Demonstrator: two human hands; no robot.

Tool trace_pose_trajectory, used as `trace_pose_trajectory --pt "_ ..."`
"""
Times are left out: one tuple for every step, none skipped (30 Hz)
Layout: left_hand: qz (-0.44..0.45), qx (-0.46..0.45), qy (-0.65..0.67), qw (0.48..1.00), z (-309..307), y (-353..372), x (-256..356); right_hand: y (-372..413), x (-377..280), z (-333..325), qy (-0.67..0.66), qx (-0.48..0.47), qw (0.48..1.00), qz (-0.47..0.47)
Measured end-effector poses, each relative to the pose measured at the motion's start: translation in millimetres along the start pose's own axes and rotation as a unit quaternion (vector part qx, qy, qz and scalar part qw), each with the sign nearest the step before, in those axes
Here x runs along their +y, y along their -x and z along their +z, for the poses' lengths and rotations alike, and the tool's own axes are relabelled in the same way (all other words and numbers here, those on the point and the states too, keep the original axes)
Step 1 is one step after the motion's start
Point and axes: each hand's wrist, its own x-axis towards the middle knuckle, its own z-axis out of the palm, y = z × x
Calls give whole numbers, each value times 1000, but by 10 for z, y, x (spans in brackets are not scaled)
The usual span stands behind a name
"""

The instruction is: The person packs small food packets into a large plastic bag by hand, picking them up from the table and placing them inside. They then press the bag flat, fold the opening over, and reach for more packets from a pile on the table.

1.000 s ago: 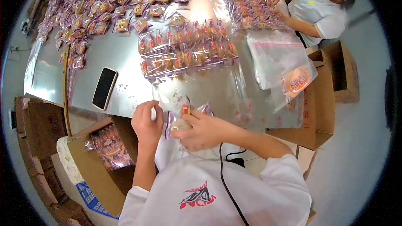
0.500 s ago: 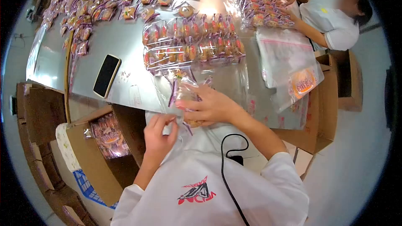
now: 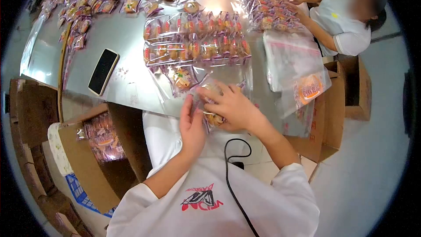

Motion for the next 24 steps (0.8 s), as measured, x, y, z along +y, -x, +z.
trace_pose_trajectory --pt "-13 31 21 999 -62 -57 -110 -20 24 30 -20 -55 998 29" --pt "6 55 28 998 -78 -80 -124 -44 44 65 -21 -58 998 33" --pt "24 75 34 996 -69 -113 -127 -66 66 98 -20 -60 997 40" --pt "39 94 41 994 -63 -144 -156 -71 79 122 -21 -64 996 51" --pt "51 87 47 994 -161 -227 -261 -77 87 146 -26 -59 996 64" --pt "74 92 33 992 -187 -260 -261 -109 86 178 -34 -56 995 75" --pt "99 96 19 990 -187 -339 -231 -150 84 205 -40 -57 994 80" --pt "127 100 6 987 -164 -426 -183 -190 81 232 -46 -58 994 84" --pt "94 128 18 987 -101 -476 -37 -238 96 242 -46 -61 994 82" --pt "87 140 8 986 -75 -573 -14 -244 148 296 -63 -49 994 76" --pt "80 152 -3 985 -74 -666 10 -251 201 349 -80 -37 994 69" --pt "73 164 -13 984 -97 -728 37 -260 250 397 -97 -26 993 62" --pt "35 107 54 992 -162 -747 75 -253 278 433 -118 12 992 43" --pt "-2 116 47 992 -168 -792 107 -247 302 463 -139 50 989 24" --pt "-9 110 37 993 -168 -790 125 -228 279 465 -129 65 989 39" --pt "-17 104 26 994 -170 -776 130 -231 294 460 -115 81 990 31" --pt "-20 90 22 996 -225 -785 79 -225 302 463 -103 96 990 23" --pt "-23 76 18 997 -288 -800 42 -219 320 469 -92 111 990 14" --pt "-27 63 12 998 -343 -803 0 -201 355 504 -94 117 989 17" --pt "-4 83 47 995 -389 -774 -55 -195 345 537 -81 146 985 36" --pt "18 104 82 991 -377 -700 -10 -195 329 557 -67 174 981 54" --pt "42 125 119 984 -355 -657 6 -211 328 568 -51 203 975 72" --pt "94 175 117 973 -309 -636 -39 -238 338 587 -45 218 972 75" --pt "133 167 87 973 -358 -643 -131 -266 340 626 -40 233 968 79"
